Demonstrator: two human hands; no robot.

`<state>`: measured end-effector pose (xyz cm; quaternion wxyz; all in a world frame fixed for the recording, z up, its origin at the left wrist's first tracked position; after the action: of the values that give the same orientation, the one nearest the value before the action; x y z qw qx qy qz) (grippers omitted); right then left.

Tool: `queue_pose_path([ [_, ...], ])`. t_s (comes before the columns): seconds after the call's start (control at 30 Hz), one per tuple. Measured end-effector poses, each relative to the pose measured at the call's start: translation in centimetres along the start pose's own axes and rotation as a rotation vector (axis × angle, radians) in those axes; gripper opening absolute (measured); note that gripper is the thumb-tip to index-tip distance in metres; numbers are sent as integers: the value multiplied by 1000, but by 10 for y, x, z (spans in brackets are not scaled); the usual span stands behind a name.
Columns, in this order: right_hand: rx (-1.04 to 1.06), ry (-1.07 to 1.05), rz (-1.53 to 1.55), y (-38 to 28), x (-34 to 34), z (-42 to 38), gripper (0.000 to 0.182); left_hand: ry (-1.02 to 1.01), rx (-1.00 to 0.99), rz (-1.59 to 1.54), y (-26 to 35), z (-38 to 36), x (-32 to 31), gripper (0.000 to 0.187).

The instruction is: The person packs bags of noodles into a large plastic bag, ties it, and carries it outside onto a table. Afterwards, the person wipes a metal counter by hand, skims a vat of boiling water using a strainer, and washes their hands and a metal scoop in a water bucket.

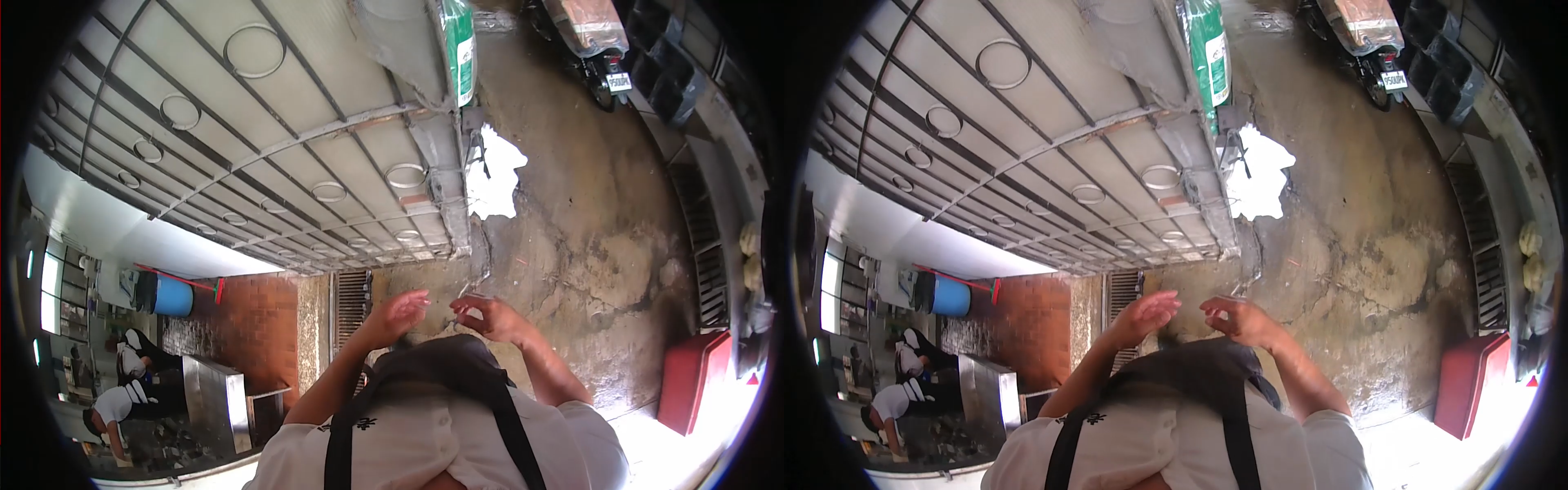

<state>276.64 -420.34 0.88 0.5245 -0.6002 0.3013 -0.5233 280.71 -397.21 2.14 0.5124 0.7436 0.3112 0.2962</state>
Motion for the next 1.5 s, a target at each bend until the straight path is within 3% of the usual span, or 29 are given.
queue_pose_path([
  [0.43, 32, 4, -23, -9, 22, -7, 27, 5, -30, 274, 12, 7, -18, 53],
  [1.23, 31, -41, -49, 4, 12, -13, 26, 143, -60, 304, 25, -4, -21, 47],
  [1.43, 16, -51, -39, 10, 10, -13, 26, 30, -254, 184, 87, -10, -14, 36],
  [1.5, 20, -51, -36, 10, 9, -12, 25, -313, -585, 198, 158, -34, -36, 40],
])
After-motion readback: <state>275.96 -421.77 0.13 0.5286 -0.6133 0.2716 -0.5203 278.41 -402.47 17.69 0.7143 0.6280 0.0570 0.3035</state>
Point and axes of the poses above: each hand's wrist, its own z-axis towards the middle knuckle, its own x-axis out of the back of the hand, y = z × x, the point moved 5 cm from there along z, towards the middle knuckle, and after that the axes turned 5 degrees about y, right-handed, at the moved point
